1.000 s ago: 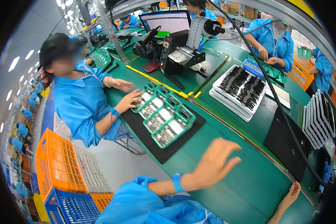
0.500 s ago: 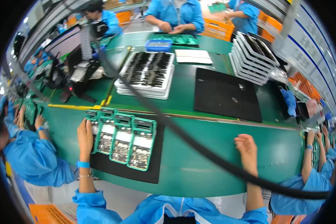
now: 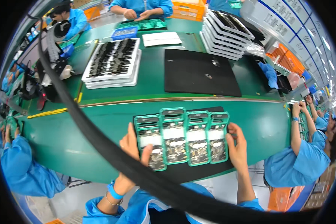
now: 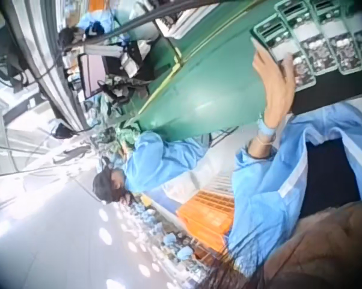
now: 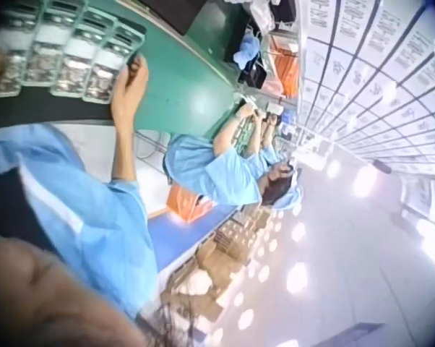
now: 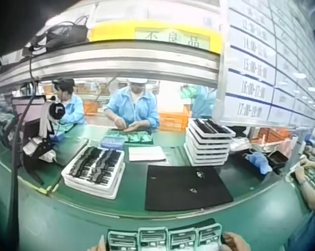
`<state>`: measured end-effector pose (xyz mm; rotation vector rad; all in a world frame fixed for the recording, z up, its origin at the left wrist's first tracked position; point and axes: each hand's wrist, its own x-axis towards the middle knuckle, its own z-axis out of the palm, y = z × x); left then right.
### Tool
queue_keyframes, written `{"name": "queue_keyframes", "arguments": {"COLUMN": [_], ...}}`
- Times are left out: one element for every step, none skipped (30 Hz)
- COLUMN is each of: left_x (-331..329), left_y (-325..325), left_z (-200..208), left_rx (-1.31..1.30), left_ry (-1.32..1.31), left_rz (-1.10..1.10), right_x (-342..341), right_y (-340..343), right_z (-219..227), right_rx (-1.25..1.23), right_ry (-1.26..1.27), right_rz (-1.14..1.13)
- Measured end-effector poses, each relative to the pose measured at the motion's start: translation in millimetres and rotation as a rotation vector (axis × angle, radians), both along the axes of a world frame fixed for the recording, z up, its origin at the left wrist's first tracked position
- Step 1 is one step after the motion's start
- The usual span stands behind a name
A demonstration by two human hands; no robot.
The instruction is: The person is assembling small electronic components into PCB boards at a factory workstation.
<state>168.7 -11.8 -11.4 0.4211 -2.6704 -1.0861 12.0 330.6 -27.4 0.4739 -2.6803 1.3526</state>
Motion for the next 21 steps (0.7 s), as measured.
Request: {"name": "queue_keyframes", "arguments": {"left_x": [-11.1,-22.2,-33.0,-40.9,-47.1,-53.4,-60.6,-67.3,-77.6,-88.7,-99.9,-113.6,-128.1,-142.8,-153.3,-161.3,-165.9,-169.4,-171.8,-172.9,-174.7], "left_y": [15.0,28.7,40.9,51.6,57.6,62.1,63.4,62.9,60.5,57.8,53.7,52.3,49.5,46.8,46.0,47.8,49.2,50.9,52.7,55.6,56.7], "left_z": [-0.9,3.6,7.4,8.6,11.0,14.5,16.6,22.3,23.0,26.2,26.9,29.0,30.3,27.3,21.9,12.1,8.8,6.9,5.8,3.6,4.2], "left_rx": [0.069,0.128,0.184,0.187,0.194,0.266,0.337,0.29,0.293,0.109,-0.076,-0.054,-0.056,-0.016,0.023,0.04,0.041,0.112,0.182,0.189,0.188], "left_ry": [0.064,0.046,0.029,0.062,0.068,0.016,-0.036,-0.081,-0.076,0.06,0.195,0.26,0.261,0.253,0.247,0.283,0.288,0.254,0.219,0.224,0.227], "left_rz": [-0.089,-0.147,-0.208,-0.254,-0.272,-0.305,-0.335,-0.314,-0.319,-0.34,-0.349,-0.355,-0.345,-0.438,-0.53,-0.531,-0.522,-0.595,-0.67,-0.666,-0.664], "right_x": [-9.8,-20.6,-30.4,-40.5,-50.5,-58.2,-63.9,-69.5,-76.0,-83.0,-90.7,-99.1,-108.3,-119.2,-136.5,-155.2,-175.2,-198.9,-225.2,-252.8,-279.2], "right_y": [20.0,38.5,55.9,70.4,80.9,92.4,99.0,104.4,107.5,106.7,95.3,83.7,66.4,45.1,28.7,12.9,-1.3,-14.9,-26.2,-35.9,-43.9], "right_z": [-1.3,-2.7,-3.7,-5.7,-6.6,-5.8,-1.7,1.8,3.7,7.6,17.8,30.6,46.3,57.8,60.1,63.2,65.7,60.4,51.7,45.1,38.2], "right_rx": [-0.03,-0.019,-0.01,0.0,-0.004,-0.009,-0.004,0.019,0.04,0.108,0.11,0.168,0.223,0.207,0.205,0.175,0.148,0.122,0.095,0.132,0.17], "right_ry": [0.001,0.004,0.01,0.016,0.029,0.041,0.047,0.032,0.016,0.192,0.194,0.293,0.391,0.422,0.425,0.378,0.33,0.307,0.285,0.262,0.239], "right_rz": [-0.043,-0.078,-0.117,-0.139,-0.147,-0.151,-0.161,-0.192,-0.221,-0.228,-0.222,-0.17,-0.115,-0.071,-0.059,0.047,0.151,0.169,0.185,0.177,0.166]}}
